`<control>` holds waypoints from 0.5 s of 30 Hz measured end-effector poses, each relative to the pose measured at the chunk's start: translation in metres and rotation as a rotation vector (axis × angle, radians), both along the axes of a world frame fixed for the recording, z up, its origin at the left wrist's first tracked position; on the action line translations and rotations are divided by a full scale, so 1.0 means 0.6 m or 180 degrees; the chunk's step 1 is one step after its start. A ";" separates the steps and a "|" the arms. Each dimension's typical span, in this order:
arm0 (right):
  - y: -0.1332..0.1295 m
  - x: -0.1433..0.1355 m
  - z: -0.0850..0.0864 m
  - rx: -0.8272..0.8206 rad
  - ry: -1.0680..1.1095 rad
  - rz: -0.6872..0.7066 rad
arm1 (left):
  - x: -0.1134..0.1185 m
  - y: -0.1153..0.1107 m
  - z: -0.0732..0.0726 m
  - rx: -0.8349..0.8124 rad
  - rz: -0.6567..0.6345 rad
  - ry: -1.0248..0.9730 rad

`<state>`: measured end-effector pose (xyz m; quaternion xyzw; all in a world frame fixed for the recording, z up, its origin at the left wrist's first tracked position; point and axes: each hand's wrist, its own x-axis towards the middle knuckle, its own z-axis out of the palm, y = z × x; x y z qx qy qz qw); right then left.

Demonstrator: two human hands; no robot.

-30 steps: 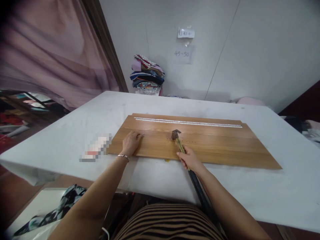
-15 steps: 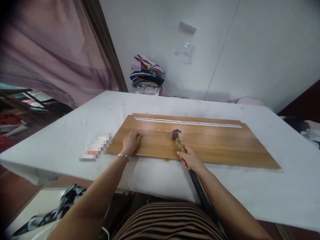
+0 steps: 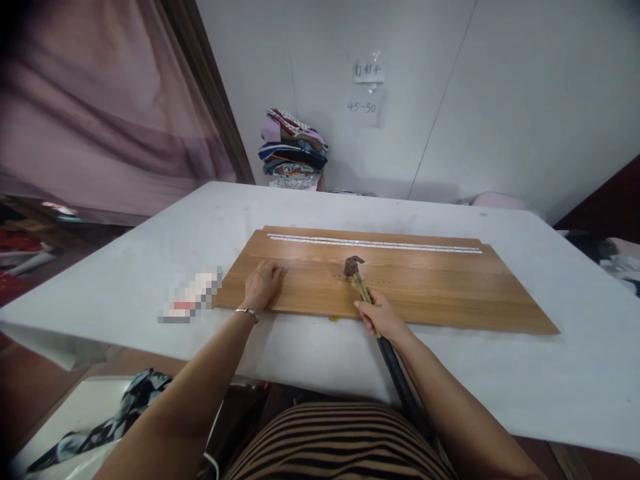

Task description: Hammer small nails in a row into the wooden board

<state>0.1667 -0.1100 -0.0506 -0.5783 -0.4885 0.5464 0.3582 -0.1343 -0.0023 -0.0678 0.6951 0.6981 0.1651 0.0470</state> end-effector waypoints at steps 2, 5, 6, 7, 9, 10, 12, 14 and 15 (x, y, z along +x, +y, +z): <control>-0.001 -0.001 0.003 -0.0011 0.0010 0.0009 | 0.000 0.000 -0.001 0.0039 0.0002 0.0023; -0.001 -0.002 0.003 -0.0025 0.0003 0.0034 | 0.001 -0.002 0.002 0.0073 0.0036 0.0077; -0.001 -0.002 0.002 -0.0036 0.0001 0.0038 | 0.002 -0.004 0.003 0.0083 0.0029 0.0098; -0.001 -0.002 0.000 -0.0049 0.0003 0.0034 | 0.003 -0.005 0.004 0.0093 0.0014 0.0120; 0.000 -0.002 -0.002 -0.0058 0.0022 0.0009 | 0.004 -0.007 0.003 0.0128 -0.0060 0.0168; 0.000 -0.003 -0.002 -0.0055 0.0025 -0.0003 | 0.005 -0.008 0.002 0.0154 -0.0124 0.0195; 0.000 -0.003 0.000 -0.0038 0.0009 -0.0023 | 0.005 -0.008 -0.003 0.0206 -0.0283 0.0247; 0.000 -0.004 0.002 -0.0036 0.0001 -0.0029 | 0.004 -0.007 -0.009 0.0238 -0.0484 0.0282; -0.001 -0.004 0.003 -0.0046 0.0006 -0.0028 | 0.003 -0.006 -0.012 0.0241 -0.0596 0.0289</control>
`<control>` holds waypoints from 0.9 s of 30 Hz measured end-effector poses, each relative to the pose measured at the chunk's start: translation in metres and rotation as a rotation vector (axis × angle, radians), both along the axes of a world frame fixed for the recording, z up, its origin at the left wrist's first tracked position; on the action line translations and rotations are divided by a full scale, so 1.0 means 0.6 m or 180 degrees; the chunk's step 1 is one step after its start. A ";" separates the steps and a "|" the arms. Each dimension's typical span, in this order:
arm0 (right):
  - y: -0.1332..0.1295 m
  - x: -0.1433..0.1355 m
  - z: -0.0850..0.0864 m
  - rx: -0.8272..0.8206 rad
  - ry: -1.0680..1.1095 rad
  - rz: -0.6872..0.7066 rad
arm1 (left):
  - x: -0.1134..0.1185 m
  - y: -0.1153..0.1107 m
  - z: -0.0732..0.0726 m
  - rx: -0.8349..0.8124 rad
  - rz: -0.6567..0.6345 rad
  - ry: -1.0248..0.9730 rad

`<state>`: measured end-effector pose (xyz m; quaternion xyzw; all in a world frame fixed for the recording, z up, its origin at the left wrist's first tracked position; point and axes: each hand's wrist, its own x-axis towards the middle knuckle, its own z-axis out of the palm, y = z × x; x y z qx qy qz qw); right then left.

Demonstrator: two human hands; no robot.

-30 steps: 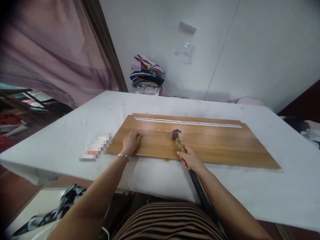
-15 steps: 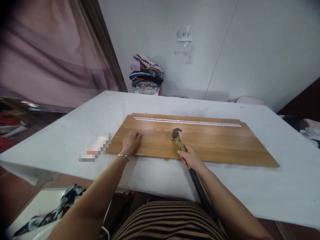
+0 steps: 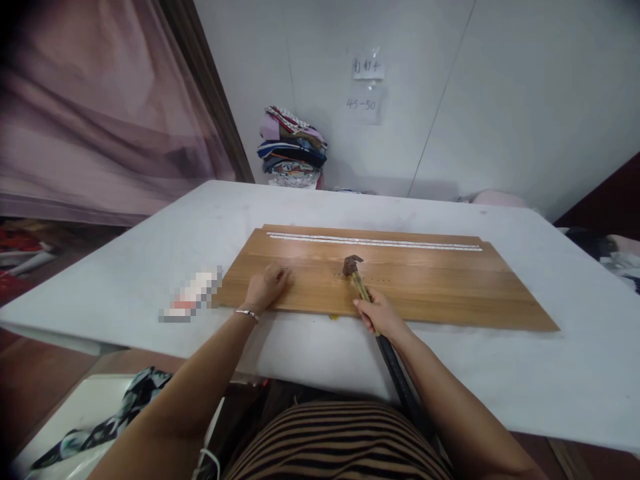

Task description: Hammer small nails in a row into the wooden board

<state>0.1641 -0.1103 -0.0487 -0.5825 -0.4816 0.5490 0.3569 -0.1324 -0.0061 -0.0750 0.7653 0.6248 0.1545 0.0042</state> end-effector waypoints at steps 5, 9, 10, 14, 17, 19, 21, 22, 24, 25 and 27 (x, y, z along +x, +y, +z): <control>0.001 0.000 0.000 -0.0061 -0.0003 0.0018 | -0.003 0.003 -0.010 0.0016 -0.0335 0.0034; 0.000 0.001 -0.001 -0.0033 -0.0061 0.0016 | -0.001 0.001 -0.008 0.0071 -0.0253 -0.0033; 0.000 0.001 0.000 -0.0029 -0.0062 0.0015 | -0.001 0.000 -0.006 0.0103 -0.0209 -0.0033; -0.001 0.000 0.002 -0.0066 -0.0074 0.0003 | -0.001 0.001 0.002 0.0281 -0.0281 0.0030; -0.001 0.000 0.003 -0.0063 -0.0058 0.0009 | -0.005 0.005 0.006 0.0377 -0.0833 0.0013; -0.002 0.000 0.004 -0.0049 -0.0052 0.0013 | -0.006 0.009 0.005 0.0404 -0.1188 -0.0045; -0.002 0.001 0.004 -0.0049 -0.0085 0.0000 | -0.007 0.012 0.003 0.0408 -0.1310 -0.0105; -0.002 0.001 0.003 -0.0047 -0.0105 -0.0006 | -0.007 0.013 0.002 0.0404 -0.1280 -0.0125; -0.001 0.001 0.003 -0.0030 -0.0121 -0.0006 | -0.007 0.015 0.000 0.0391 -0.1117 -0.0140; -0.001 0.001 0.003 -0.0021 -0.0116 -0.0009 | -0.007 0.015 -0.001 0.0384 -0.1018 -0.0134; 0.000 0.001 0.002 -0.0012 -0.0103 -0.0018 | -0.006 0.015 -0.003 0.0363 -0.0858 -0.0105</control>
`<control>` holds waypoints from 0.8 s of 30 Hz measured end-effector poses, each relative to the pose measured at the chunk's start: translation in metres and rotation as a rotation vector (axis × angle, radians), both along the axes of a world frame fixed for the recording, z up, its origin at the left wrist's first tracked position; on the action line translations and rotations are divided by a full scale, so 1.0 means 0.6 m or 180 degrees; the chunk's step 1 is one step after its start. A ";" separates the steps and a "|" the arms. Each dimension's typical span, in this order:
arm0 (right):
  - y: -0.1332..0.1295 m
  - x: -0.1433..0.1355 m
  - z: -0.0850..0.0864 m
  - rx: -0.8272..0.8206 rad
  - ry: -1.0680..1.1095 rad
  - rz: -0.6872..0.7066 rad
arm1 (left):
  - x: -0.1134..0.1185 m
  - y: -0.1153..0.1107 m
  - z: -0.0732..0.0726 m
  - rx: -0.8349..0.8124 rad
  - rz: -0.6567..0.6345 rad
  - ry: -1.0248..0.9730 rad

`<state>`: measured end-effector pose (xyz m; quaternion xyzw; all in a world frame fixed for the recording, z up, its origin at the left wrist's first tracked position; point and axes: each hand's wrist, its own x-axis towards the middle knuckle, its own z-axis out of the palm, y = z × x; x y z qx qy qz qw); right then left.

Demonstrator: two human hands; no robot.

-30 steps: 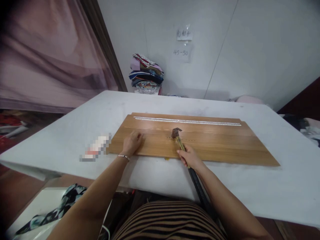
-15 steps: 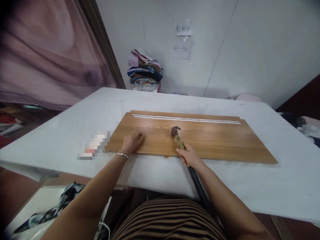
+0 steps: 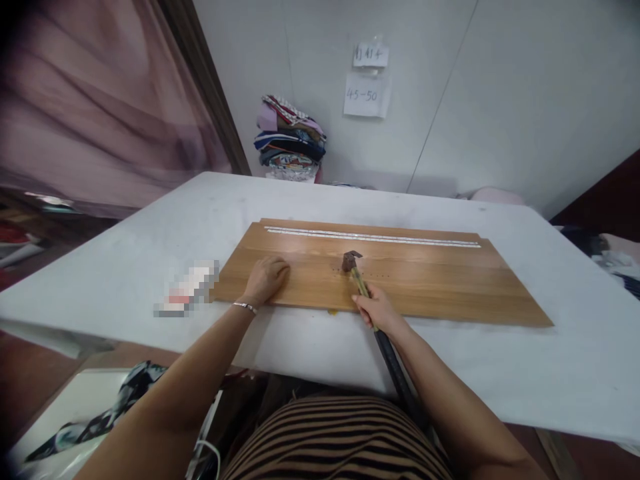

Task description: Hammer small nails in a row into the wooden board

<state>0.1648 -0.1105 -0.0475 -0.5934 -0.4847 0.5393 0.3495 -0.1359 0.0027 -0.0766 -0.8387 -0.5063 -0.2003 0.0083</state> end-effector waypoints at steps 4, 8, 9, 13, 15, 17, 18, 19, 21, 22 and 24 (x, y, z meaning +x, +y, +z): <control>0.001 0.000 0.001 0.0009 0.0015 -0.0017 | 0.001 -0.002 -0.001 0.0057 0.0182 0.0083; 0.002 -0.001 0.002 -0.0025 -0.0001 0.0014 | 0.003 -0.006 0.001 0.0195 0.0284 0.0117; 0.002 -0.001 0.002 -0.0030 -0.0005 0.0031 | 0.004 -0.007 0.002 0.0204 0.0270 0.0111; 0.002 0.000 0.002 0.0044 0.0015 0.0064 | 0.005 -0.010 0.005 0.0160 0.0223 0.0123; 0.001 0.000 0.003 0.0085 0.0030 0.0058 | 0.006 -0.012 0.006 0.0134 0.0281 0.0123; 0.001 0.000 0.005 0.0073 0.0034 0.0048 | 0.006 -0.014 0.005 0.0088 0.0376 0.0103; 0.002 0.000 0.006 0.0048 0.0032 0.0046 | 0.007 -0.015 0.005 0.0054 0.0422 0.0096; 0.002 0.000 0.006 0.0018 0.0029 0.0048 | 0.007 -0.016 0.005 0.0011 0.0459 0.0099; 0.003 0.000 0.005 -0.0028 0.0025 0.0053 | 0.007 -0.017 0.004 -0.0064 0.0522 0.0131; 0.003 0.000 0.005 -0.0038 0.0022 0.0060 | 0.007 -0.018 0.004 -0.0098 0.0544 0.0149; 0.003 0.001 0.003 -0.0004 0.0035 0.0069 | 0.007 -0.018 0.002 -0.0167 0.0575 0.0178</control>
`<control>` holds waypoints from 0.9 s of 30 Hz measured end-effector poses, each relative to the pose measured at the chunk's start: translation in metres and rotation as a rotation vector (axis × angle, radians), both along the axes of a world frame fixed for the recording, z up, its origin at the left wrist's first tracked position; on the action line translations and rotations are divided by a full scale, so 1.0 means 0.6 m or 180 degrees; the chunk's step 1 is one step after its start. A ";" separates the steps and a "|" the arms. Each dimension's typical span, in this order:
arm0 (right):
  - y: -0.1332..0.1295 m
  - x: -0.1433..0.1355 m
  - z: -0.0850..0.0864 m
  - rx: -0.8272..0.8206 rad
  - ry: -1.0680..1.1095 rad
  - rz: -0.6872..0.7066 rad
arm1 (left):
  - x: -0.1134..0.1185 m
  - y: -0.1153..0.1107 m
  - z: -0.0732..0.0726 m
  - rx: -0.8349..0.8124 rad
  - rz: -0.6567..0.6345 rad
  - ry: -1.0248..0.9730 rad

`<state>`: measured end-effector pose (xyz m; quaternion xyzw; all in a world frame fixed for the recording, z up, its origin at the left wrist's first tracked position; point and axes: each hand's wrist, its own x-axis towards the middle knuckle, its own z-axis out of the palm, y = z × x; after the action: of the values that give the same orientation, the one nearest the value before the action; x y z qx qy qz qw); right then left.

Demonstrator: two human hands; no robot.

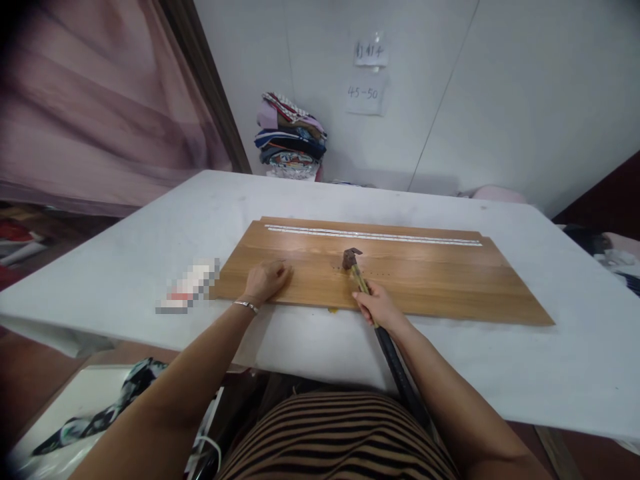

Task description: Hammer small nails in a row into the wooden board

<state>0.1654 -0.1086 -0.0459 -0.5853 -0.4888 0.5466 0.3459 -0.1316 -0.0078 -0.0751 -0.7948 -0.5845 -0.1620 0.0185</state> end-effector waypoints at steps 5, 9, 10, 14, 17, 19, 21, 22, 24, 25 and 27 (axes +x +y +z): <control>0.000 0.000 -0.003 0.0078 0.0015 0.0012 | -0.001 0.001 -0.001 -0.0076 0.0040 0.0027; 0.000 -0.001 -0.001 -0.0011 -0.0018 0.0015 | 0.000 0.000 0.001 -0.0061 0.0000 0.0013; 0.000 -0.001 -0.001 -0.0013 -0.0023 0.0014 | 0.001 0.000 0.002 -0.0064 -0.0001 0.0002; 0.000 0.000 -0.001 0.0045 -0.0006 -0.0001 | 0.001 0.000 0.002 -0.0132 0.0021 -0.0031; 0.000 0.000 -0.003 0.0054 -0.0014 -0.0037 | 0.002 0.000 0.001 -0.0144 0.0049 -0.0063; 0.000 0.000 -0.004 0.0046 -0.0015 -0.0051 | 0.002 0.000 0.000 -0.0136 0.0061 -0.0098; 0.000 0.000 -0.004 0.0032 0.0002 -0.0051 | 0.002 0.000 0.000 -0.0133 0.0064 -0.0112; 0.000 -0.001 -0.003 0.0023 0.0012 -0.0047 | 0.002 0.000 0.001 -0.0134 0.0068 -0.0110; -0.001 -0.001 -0.001 0.0020 0.0020 -0.0038 | 0.002 0.000 0.002 -0.0125 0.0080 -0.0087; -0.002 -0.001 0.000 0.0021 0.0017 -0.0032 | 0.002 0.000 0.003 -0.0114 0.0079 -0.0069; -0.002 -0.001 0.001 0.0008 0.0013 -0.0018 | 0.002 0.000 0.004 -0.0097 0.0065 -0.0030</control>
<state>0.1650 -0.1099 -0.0453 -0.5852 -0.4871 0.5462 0.3492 -0.1302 -0.0080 -0.0729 -0.7882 -0.5951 -0.1565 0.0053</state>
